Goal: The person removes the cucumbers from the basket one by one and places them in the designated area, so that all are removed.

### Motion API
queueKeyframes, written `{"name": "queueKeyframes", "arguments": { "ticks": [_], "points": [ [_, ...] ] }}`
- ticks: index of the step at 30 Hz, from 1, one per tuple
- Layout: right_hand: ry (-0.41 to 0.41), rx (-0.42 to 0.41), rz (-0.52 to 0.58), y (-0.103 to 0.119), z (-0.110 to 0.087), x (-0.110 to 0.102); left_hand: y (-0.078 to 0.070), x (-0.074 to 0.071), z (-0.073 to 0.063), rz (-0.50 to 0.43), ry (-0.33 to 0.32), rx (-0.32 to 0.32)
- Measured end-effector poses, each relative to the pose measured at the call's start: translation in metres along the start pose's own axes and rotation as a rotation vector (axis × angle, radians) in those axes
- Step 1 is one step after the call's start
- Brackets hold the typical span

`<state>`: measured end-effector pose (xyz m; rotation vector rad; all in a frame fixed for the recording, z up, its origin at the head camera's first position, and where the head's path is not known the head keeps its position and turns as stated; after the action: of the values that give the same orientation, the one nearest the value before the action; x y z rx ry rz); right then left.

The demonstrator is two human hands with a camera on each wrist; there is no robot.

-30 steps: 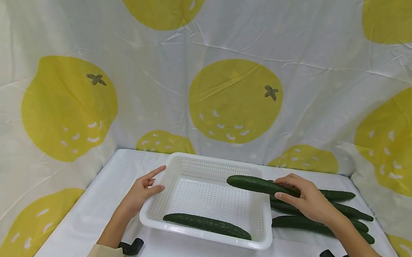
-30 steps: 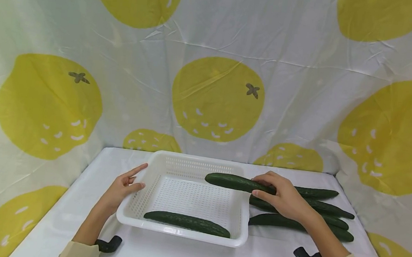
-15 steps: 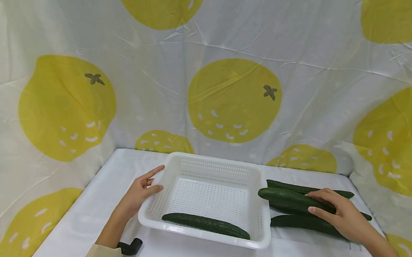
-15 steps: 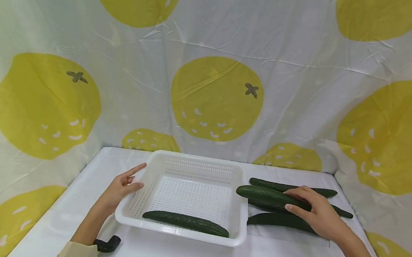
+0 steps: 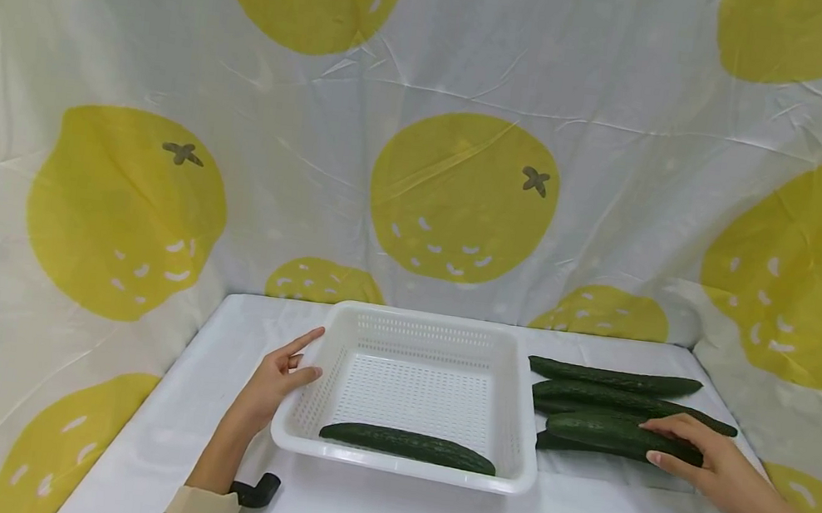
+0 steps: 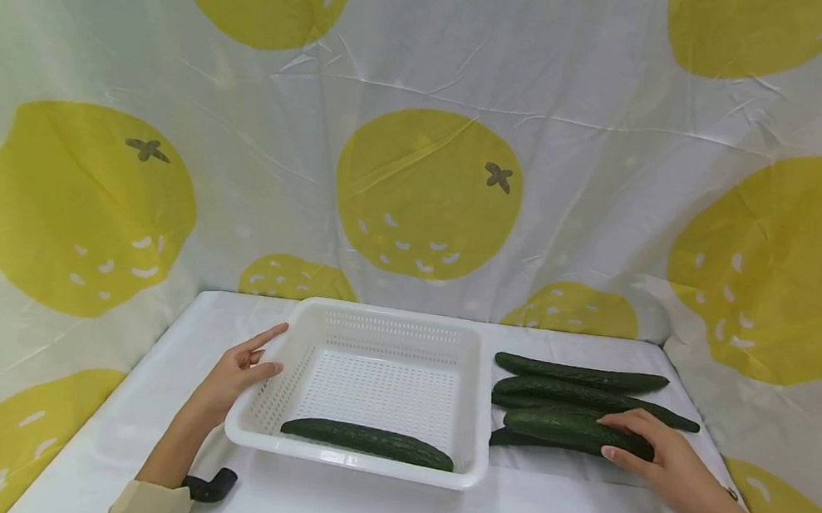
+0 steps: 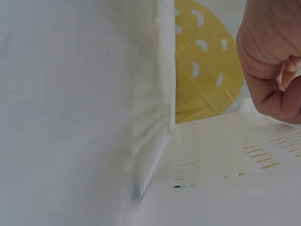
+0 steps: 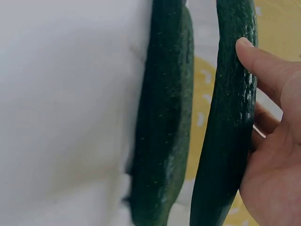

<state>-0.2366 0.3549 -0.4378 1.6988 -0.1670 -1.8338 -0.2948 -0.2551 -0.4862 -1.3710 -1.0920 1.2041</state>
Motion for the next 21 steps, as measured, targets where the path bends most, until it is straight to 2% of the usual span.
{"name": "queueKeyframes", "arguments": {
  "ticks": [9, 15, 21],
  "points": [
    [0.001, -0.025, 0.011, -0.012, -0.013, 0.023, -0.002, 0.002, -0.001, 0.003, 0.015, 0.002],
    [0.010, -0.033, 0.003, -0.015, -0.012, 0.036, -0.002, 0.001, -0.001, 0.008, 0.007, 0.012],
    [-0.016, -0.065, -0.030, -0.016, -0.010, 0.040, -0.003, 0.001, -0.001, 0.009, 0.003, 0.008]
  ]
}}
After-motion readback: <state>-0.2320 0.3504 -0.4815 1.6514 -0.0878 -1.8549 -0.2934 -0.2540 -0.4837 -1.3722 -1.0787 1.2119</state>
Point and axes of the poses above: each hand's wrist, its own z-axis towards the middle knuckle, its own x-axis out of the palm, y = z × x, the point moved 8 cm from there along z, towards the middle knuckle, and after that the axes turned 1 degree about x, right-handed, at the moved point
